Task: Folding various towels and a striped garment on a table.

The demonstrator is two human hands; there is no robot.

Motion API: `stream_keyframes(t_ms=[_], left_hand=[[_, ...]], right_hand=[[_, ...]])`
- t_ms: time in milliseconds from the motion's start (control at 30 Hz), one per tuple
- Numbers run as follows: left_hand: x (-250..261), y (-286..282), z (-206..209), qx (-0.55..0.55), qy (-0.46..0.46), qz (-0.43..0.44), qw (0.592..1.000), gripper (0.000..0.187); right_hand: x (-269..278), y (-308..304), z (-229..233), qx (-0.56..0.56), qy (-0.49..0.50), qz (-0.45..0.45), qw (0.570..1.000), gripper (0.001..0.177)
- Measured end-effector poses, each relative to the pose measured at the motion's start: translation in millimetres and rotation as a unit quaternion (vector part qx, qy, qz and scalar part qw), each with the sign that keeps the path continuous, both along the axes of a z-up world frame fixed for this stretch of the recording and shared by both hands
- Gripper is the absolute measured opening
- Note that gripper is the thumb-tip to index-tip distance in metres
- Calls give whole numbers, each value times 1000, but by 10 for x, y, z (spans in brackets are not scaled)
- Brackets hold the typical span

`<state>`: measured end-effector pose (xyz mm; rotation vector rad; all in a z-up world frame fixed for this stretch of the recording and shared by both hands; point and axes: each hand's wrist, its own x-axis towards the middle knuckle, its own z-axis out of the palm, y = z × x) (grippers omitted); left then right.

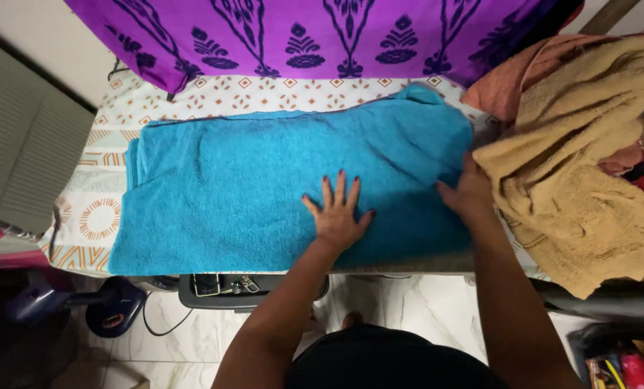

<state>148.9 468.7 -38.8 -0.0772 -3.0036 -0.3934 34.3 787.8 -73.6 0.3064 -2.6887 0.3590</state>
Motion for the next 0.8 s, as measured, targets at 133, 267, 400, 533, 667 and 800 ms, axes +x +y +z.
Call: stream_keyframes(t_ms=[133,267,400,533,667,800], left_hand=[[-87,-167,-157,19,-3,11,1000,82],[-201,-377,-303,72,-20,-13,997,78],[-605,-688,-411,85,21,-12,996,78],[-964,-834,-437,61,-33,-37,997,77],[-1246,-926,-441,44,-83,-65,993,74],[-1547,-854,-440,44,-26,-20,998,72]], right_hand=[[-346,-80,-271,-89,-105,-49,989,101],[-458,-390,-141,-37,-41,-3,998,63],[-738,-851,173,-68,-38,80,994,46],[-972,-1071,80,-94,-43,120,987,51],[-1167,-1201,97,-89,-105,141,980,58],[-1484,-1055,-78,-37,-106,154,982,71]])
